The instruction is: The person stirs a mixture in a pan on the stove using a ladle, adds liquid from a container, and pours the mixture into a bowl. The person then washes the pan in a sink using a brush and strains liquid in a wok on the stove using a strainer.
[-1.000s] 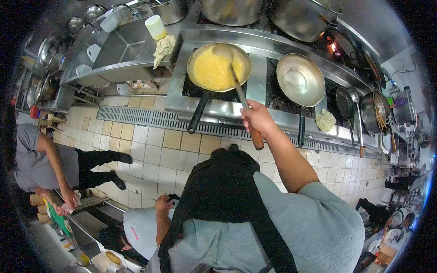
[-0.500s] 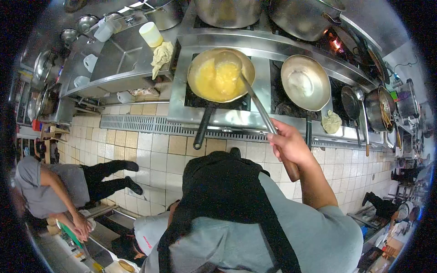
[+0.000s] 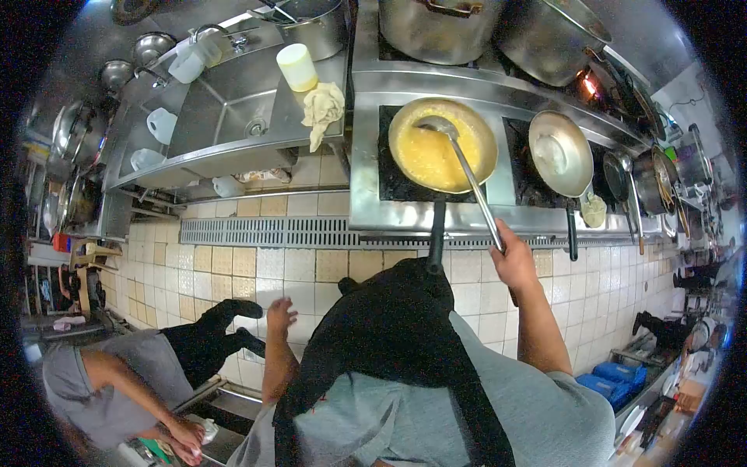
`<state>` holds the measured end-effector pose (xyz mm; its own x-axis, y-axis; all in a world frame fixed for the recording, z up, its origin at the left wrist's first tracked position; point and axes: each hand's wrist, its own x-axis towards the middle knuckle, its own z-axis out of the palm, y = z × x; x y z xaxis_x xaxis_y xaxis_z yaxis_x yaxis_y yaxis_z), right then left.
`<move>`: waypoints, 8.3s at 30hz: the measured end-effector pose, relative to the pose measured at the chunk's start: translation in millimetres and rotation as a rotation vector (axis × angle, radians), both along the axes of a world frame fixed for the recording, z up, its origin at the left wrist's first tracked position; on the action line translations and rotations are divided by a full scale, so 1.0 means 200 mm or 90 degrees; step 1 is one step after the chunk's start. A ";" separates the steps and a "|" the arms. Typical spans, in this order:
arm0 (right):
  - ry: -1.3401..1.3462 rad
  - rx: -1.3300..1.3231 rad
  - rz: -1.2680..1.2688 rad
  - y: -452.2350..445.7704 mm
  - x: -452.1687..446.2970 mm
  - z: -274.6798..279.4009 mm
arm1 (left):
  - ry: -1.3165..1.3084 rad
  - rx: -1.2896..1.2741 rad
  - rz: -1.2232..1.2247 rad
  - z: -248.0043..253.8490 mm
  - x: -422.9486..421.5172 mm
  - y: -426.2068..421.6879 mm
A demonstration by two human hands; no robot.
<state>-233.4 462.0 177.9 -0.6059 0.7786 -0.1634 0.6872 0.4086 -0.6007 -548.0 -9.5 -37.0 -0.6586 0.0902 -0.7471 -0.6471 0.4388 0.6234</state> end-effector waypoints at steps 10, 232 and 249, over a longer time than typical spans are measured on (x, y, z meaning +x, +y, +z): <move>-0.010 0.083 -0.134 -0.16 -0.18 0.17 | 0.401 0.162 -0.338 0.48 -0.91 0.85; -0.200 -0.003 -0.443 -0.50 -0.54 0.16 | 0.608 0.365 -0.568 0.99 -1.59 1.66; 0.770 -0.519 -0.546 -1.12 -0.93 0.42 | 1.108 0.571 -0.945 1.36 -0.92 2.52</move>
<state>-419.6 238.4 262.0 -0.1535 0.8787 -0.4521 -0.4465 -0.4698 -0.7615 -732.1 494.4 235.0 0.3889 0.6992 0.6000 0.7521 -0.6170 0.2315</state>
